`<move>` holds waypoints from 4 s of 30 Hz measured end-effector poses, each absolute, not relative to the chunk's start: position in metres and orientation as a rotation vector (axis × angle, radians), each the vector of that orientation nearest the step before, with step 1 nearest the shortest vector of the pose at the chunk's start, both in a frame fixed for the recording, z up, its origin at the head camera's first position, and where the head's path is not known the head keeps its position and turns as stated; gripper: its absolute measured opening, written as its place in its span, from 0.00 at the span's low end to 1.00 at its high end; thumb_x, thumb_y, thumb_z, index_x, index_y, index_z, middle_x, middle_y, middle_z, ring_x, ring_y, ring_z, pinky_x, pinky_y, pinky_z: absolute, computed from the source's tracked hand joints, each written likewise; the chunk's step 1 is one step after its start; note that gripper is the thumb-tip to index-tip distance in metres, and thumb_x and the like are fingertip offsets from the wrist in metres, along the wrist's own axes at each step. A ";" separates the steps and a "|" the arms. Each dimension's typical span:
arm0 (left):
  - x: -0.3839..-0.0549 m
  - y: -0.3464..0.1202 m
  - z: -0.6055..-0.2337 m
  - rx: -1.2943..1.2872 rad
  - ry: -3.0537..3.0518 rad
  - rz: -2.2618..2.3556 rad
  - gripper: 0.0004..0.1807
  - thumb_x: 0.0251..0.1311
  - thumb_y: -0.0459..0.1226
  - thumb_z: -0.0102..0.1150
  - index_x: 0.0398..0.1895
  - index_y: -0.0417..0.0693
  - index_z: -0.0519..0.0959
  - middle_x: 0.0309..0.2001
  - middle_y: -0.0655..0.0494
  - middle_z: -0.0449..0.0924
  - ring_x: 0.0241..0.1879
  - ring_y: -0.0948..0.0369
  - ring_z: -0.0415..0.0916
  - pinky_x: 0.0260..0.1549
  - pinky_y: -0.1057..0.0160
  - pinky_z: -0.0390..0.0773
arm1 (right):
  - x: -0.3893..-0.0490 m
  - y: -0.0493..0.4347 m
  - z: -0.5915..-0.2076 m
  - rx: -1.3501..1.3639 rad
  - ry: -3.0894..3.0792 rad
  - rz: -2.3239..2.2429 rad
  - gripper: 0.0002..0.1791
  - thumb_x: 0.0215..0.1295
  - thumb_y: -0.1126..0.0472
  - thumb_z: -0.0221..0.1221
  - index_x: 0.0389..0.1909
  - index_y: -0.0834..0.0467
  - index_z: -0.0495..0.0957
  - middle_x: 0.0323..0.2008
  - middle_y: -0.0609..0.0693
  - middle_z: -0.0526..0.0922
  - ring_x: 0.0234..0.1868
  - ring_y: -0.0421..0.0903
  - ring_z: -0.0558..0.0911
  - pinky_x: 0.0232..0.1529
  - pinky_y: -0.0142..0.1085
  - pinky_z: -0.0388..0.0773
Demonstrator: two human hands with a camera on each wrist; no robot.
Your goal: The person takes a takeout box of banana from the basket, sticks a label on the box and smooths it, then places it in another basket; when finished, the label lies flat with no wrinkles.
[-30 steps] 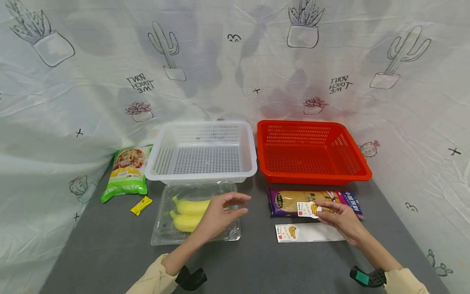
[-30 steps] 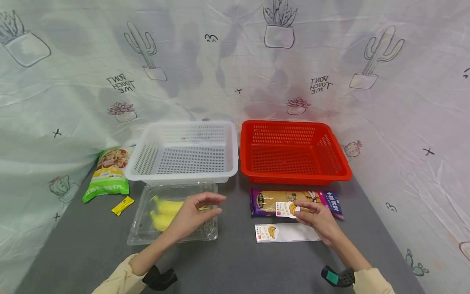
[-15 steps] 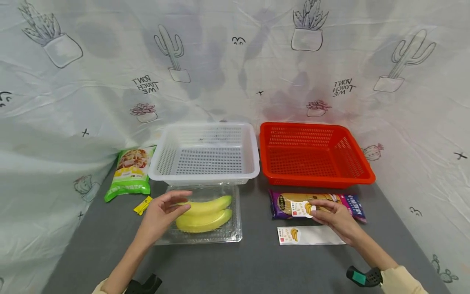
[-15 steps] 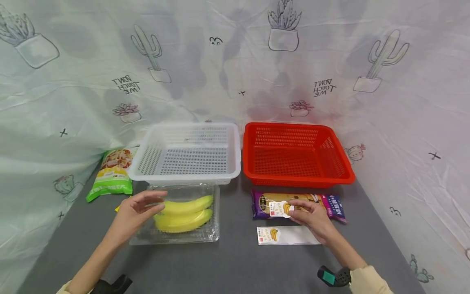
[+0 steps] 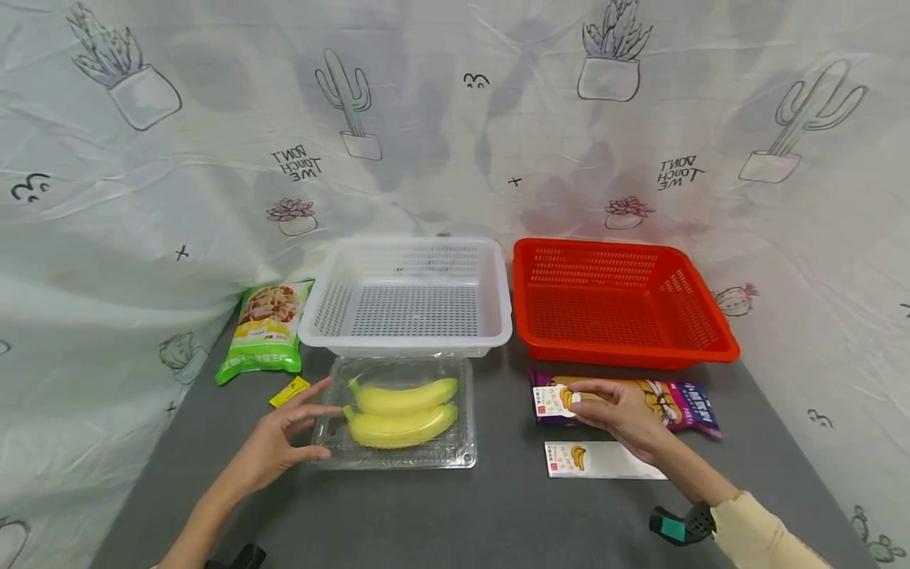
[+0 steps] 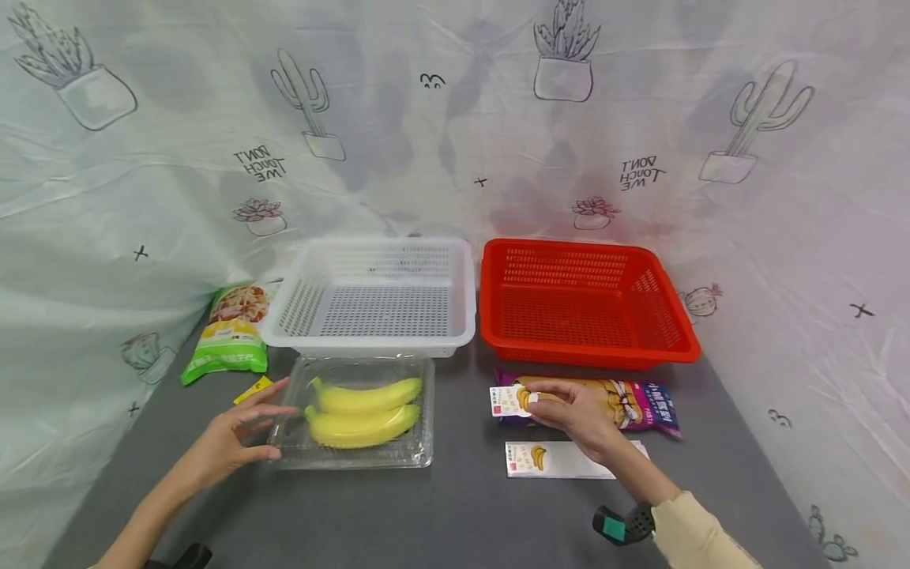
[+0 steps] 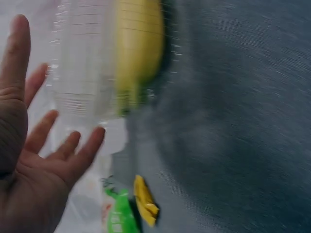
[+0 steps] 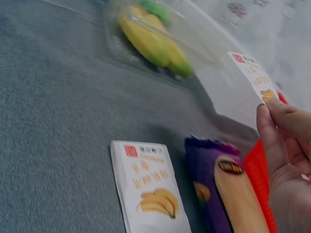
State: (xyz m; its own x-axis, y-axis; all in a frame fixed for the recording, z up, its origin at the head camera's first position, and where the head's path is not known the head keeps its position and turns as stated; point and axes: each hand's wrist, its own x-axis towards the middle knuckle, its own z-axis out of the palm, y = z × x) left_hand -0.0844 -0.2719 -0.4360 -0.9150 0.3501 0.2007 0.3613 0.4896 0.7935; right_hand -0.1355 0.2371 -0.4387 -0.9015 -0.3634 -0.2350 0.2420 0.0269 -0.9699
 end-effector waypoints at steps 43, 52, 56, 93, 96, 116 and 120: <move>-0.084 -0.275 -0.459 -0.650 -2.672 -1.357 0.25 0.39 0.36 0.76 0.45 0.42 0.84 0.65 0.45 0.69 0.62 0.61 0.68 0.44 0.62 0.79 | -0.229 0.121 -0.417 -0.684 1.789 -1.586 0.19 0.60 0.71 0.63 0.53 0.70 0.77 0.43 0.59 0.85 0.41 0.48 0.83 0.49 0.51 0.75; -0.081 -0.275 -0.460 -0.659 -2.659 -1.394 0.24 0.40 0.38 0.75 0.45 0.41 0.84 0.65 0.44 0.68 0.61 0.64 0.68 0.45 0.67 0.78 | -0.242 0.100 -0.412 -0.740 1.718 -1.509 0.19 0.60 0.73 0.62 0.54 0.69 0.76 0.44 0.59 0.84 0.43 0.48 0.82 0.52 0.54 0.74; -0.081 -0.275 -0.460 -0.651 -2.671 -1.392 0.24 0.40 0.39 0.75 0.45 0.41 0.84 0.66 0.45 0.68 0.61 0.56 0.69 0.44 0.58 0.79 | -0.247 0.092 -0.410 -0.775 1.713 -1.441 0.20 0.61 0.73 0.61 0.55 0.68 0.76 0.45 0.58 0.84 0.44 0.48 0.82 0.52 0.56 0.73; -0.081 -0.274 -0.461 -0.590 -2.682 -1.420 0.25 0.40 0.36 0.76 0.47 0.41 0.83 0.67 0.48 0.67 0.64 0.76 0.57 0.47 0.52 0.77 | -0.258 0.000 -0.395 -1.132 1.737 -1.013 0.14 0.60 0.75 0.61 0.47 0.68 0.81 0.45 0.58 0.84 0.40 0.45 0.84 0.43 0.38 0.80; -0.081 -0.274 -0.461 -0.586 -2.683 -1.423 0.25 0.40 0.35 0.76 0.47 0.41 0.83 0.67 0.48 0.67 0.63 0.76 0.57 0.47 0.52 0.77 | -0.258 -0.001 -0.395 -1.162 1.743 -0.998 0.13 0.59 0.75 0.61 0.46 0.69 0.81 0.45 0.59 0.84 0.37 0.44 0.84 0.41 0.37 0.80; -0.080 -0.273 -0.462 -0.602 -2.654 -1.433 0.25 0.39 0.31 0.75 0.47 0.40 0.83 0.66 0.47 0.67 0.63 0.73 0.60 0.47 0.52 0.77 | -0.251 -0.010 -0.396 -1.287 1.937 -0.861 0.13 0.53 0.73 0.67 0.41 0.63 0.85 0.43 0.52 0.85 0.34 0.38 0.80 0.37 0.31 0.77; -0.080 -0.273 -0.461 -0.601 -2.650 -1.456 0.25 0.40 0.33 0.75 0.47 0.39 0.83 0.66 0.46 0.67 0.63 0.73 0.60 0.47 0.53 0.76 | -0.249 -0.009 -0.396 -1.357 1.975 -0.808 0.13 0.53 0.72 0.68 0.41 0.62 0.85 0.41 0.51 0.86 0.31 0.36 0.77 0.38 0.29 0.76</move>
State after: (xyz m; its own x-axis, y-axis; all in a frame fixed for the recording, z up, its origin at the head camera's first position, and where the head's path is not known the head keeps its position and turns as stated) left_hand -0.0801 -0.2725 -0.4613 -0.9223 0.3073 0.2344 0.3627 0.4786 0.7996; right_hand -0.2485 -0.0092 -0.3961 -0.2943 -0.9458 -0.1373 -0.5781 0.2906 -0.7625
